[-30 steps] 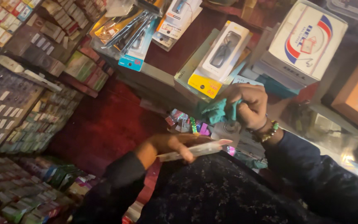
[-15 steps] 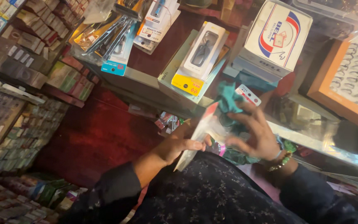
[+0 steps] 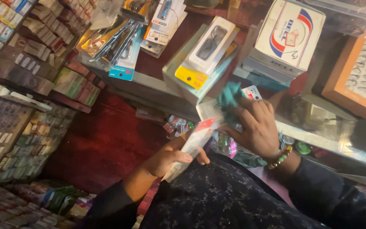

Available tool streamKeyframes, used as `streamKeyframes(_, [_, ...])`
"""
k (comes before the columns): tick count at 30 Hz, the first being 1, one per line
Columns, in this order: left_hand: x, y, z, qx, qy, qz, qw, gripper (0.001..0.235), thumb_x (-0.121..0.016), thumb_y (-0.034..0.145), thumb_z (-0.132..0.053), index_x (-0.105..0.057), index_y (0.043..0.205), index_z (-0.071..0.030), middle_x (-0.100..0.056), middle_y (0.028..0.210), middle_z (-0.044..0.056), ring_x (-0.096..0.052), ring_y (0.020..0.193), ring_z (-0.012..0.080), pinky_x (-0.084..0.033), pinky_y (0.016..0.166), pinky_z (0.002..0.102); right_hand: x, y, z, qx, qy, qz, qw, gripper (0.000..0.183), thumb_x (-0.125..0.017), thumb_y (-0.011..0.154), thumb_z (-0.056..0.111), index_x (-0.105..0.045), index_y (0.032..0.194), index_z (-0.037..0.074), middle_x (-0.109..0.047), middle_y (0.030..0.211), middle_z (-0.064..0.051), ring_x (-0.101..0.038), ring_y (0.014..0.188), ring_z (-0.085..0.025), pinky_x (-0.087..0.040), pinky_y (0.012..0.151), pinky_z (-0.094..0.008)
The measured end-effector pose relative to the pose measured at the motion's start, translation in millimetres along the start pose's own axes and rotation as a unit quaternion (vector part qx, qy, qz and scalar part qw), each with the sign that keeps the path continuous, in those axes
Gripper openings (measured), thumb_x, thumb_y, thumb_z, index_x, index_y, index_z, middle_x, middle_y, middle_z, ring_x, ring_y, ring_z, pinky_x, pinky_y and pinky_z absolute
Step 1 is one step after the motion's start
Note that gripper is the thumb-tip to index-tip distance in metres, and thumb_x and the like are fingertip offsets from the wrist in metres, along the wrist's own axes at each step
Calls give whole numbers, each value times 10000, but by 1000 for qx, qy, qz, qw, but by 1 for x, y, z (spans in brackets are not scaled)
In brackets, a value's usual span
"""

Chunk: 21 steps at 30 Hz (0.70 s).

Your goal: The person cleans various packaged retail items, including scissors and electronic accessories, by wiping them with a blue cloth one at a time and setting them on a counter.

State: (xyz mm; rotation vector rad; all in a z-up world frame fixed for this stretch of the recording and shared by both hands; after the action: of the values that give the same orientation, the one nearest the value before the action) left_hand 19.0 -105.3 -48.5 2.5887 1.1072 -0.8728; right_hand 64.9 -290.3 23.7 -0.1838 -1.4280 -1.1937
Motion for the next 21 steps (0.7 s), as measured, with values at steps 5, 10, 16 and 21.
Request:
streamKeyframes(5, [18,2,4,-50,-45,-16,998,879,-582,838,-271,-335,1601,90,-689,1094,268,-678,1022,303,-507,1006,396,-12,29,-7,-9,-12,39,999,634,-903,682,388,-697,1193,73,-615,1226,-132,-575,1073,-351,-462,920,-468])
streamKeyframes(10, [32,2,-9,-67,-67,-57,994,868,-564,835,-272,-327,1610,39,-694,1078,285,-676,969,305,-508,918,402,-36,39,-17,-133,-63,33,989,659,-926,650,471,-699,1145,100,-617,1114,-134,-577,1047,-367,-432,895,-490])
streamKeyframes(16, [48,-24,-24,-179,-149,-161,959,774,-579,901,-308,-351,1566,16,-568,1415,210,-645,1105,296,-507,995,449,-49,41,-20,-137,-6,-22,990,638,-914,651,316,-697,1210,98,-615,1246,-171,-574,1137,-387,-443,921,-489])
streamKeyframes(21, [65,-20,-21,-173,-247,-185,935,786,-418,995,-584,-384,1530,-9,-551,1472,156,-603,1288,260,-481,1089,443,-6,28,-15,-241,361,-110,894,348,-693,938,119,-652,1281,76,-668,1270,-90,-634,1162,-217,-514,1030,-368])
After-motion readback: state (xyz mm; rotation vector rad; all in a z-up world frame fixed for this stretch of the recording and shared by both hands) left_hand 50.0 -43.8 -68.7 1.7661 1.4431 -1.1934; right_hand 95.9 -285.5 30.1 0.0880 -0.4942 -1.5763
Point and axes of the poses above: each hand's wrist, its own y-axis towards the middle knuckle, its own x-axis out of the back of the hand, z = x × y, the point moved 7 cm from there along y, towards the middle knuckle
